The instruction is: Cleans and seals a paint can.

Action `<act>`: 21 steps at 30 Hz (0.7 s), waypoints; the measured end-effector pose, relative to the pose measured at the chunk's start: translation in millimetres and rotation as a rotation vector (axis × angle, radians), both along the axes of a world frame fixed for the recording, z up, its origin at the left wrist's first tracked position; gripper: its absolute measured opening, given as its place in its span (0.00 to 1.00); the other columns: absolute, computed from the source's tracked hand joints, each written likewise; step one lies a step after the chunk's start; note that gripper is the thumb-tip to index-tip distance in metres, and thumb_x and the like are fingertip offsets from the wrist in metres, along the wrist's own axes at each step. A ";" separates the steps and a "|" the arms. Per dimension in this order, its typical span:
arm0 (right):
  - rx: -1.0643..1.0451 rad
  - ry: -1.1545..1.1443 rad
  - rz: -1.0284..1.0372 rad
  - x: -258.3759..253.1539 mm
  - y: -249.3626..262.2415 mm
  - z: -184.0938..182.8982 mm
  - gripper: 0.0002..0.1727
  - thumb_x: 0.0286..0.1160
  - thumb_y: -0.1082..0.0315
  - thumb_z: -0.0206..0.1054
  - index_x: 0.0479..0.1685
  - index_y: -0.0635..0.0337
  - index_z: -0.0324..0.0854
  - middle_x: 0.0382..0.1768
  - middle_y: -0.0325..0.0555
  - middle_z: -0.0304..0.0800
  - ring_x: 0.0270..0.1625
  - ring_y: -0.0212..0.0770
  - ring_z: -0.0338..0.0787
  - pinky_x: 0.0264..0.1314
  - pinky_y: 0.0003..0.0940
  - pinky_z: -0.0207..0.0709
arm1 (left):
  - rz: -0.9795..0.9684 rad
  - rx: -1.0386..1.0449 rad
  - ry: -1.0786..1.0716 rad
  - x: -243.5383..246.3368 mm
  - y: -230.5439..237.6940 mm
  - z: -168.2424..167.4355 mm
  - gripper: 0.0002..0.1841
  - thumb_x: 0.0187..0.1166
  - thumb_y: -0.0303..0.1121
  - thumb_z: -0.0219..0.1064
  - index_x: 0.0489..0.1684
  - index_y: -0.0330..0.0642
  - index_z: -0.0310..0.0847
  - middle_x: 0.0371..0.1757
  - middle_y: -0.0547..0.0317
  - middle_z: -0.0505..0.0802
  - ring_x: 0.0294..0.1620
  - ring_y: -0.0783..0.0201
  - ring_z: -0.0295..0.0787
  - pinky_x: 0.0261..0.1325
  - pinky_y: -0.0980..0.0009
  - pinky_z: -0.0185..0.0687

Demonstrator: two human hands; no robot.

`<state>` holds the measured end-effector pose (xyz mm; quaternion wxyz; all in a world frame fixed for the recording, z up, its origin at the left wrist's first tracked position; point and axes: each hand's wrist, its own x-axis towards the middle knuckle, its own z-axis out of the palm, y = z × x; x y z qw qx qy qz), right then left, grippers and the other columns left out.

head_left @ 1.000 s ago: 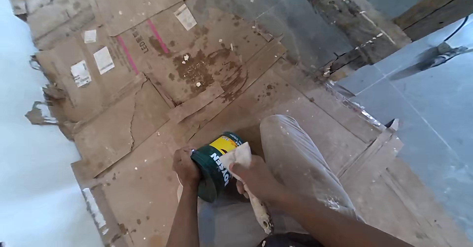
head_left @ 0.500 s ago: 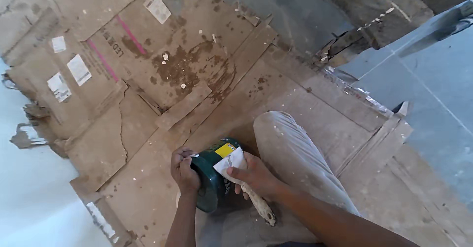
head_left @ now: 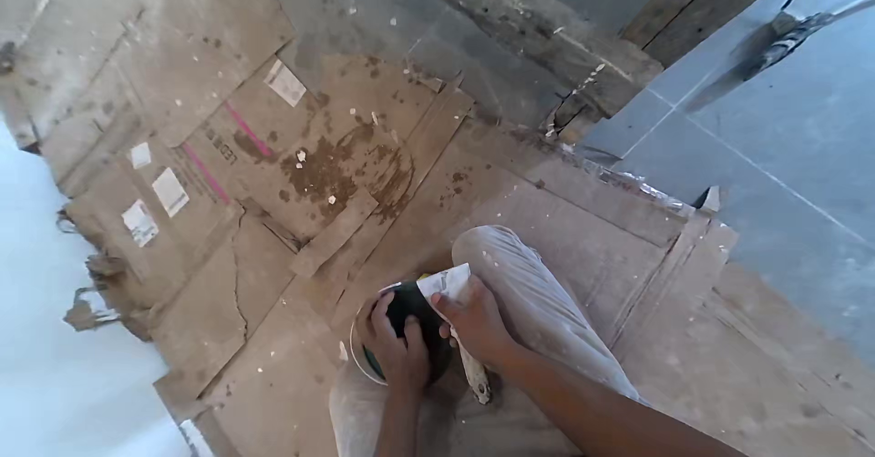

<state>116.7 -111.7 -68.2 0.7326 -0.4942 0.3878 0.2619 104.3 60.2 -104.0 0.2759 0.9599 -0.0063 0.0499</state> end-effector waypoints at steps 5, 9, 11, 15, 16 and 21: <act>-0.002 -0.076 -0.037 -8.7 2.1 0.7 0.26 0.76 0.57 0.77 0.61 0.60 0.71 0.31 0.50 0.91 0.21 0.43 0.91 0.22 0.35 0.89 | 0.279 0.069 0.036 -40.5 -7.1 6.0 0.39 0.69 0.48 0.62 0.79 0.29 0.68 0.81 0.27 0.70 0.84 0.34 0.63 0.84 0.40 0.59; 0.069 -0.093 -0.192 2.2 -0.5 2.9 0.23 0.79 0.61 0.75 0.63 0.63 0.70 0.34 0.56 0.90 0.23 0.49 0.92 0.21 0.40 0.90 | 0.470 0.054 0.090 -12.6 -13.6 14.1 0.39 0.75 0.50 0.59 0.82 0.30 0.66 0.76 0.24 0.73 0.77 0.30 0.68 0.78 0.36 0.65; 0.092 -0.097 -0.257 10.9 -5.9 2.6 0.21 0.82 0.64 0.71 0.66 0.63 0.70 0.36 0.59 0.91 0.25 0.52 0.93 0.22 0.43 0.91 | 0.507 0.040 0.103 2.8 -3.3 9.9 0.32 0.80 0.48 0.58 0.75 0.28 0.73 0.71 0.25 0.76 0.73 0.30 0.72 0.74 0.37 0.71; 0.094 -0.033 -0.252 25.8 -13.6 -8.9 0.19 0.84 0.67 0.68 0.65 0.66 0.69 0.36 0.61 0.90 0.25 0.54 0.93 0.21 0.44 0.91 | 0.455 0.056 0.172 10.4 15.4 0.8 0.28 0.87 0.49 0.49 0.67 0.33 0.82 0.67 0.36 0.86 0.70 0.41 0.81 0.71 0.43 0.77; 0.102 -0.029 -0.229 29.2 -13.2 -12.1 0.20 0.83 0.67 0.69 0.65 0.66 0.70 0.36 0.62 0.90 0.25 0.54 0.93 0.20 0.44 0.91 | 0.438 0.052 0.169 10.3 15.1 0.5 0.28 0.88 0.49 0.48 0.66 0.33 0.82 0.66 0.37 0.86 0.70 0.42 0.81 0.71 0.44 0.78; 0.181 0.028 -0.084 41.8 -7.7 -26.4 0.23 0.78 0.62 0.74 0.64 0.63 0.74 0.37 0.59 0.91 0.24 0.50 0.91 0.16 0.40 0.86 | 0.416 0.068 0.165 8.9 11.2 -0.5 0.30 0.89 0.52 0.46 0.64 0.34 0.83 0.64 0.39 0.86 0.69 0.46 0.80 0.71 0.51 0.78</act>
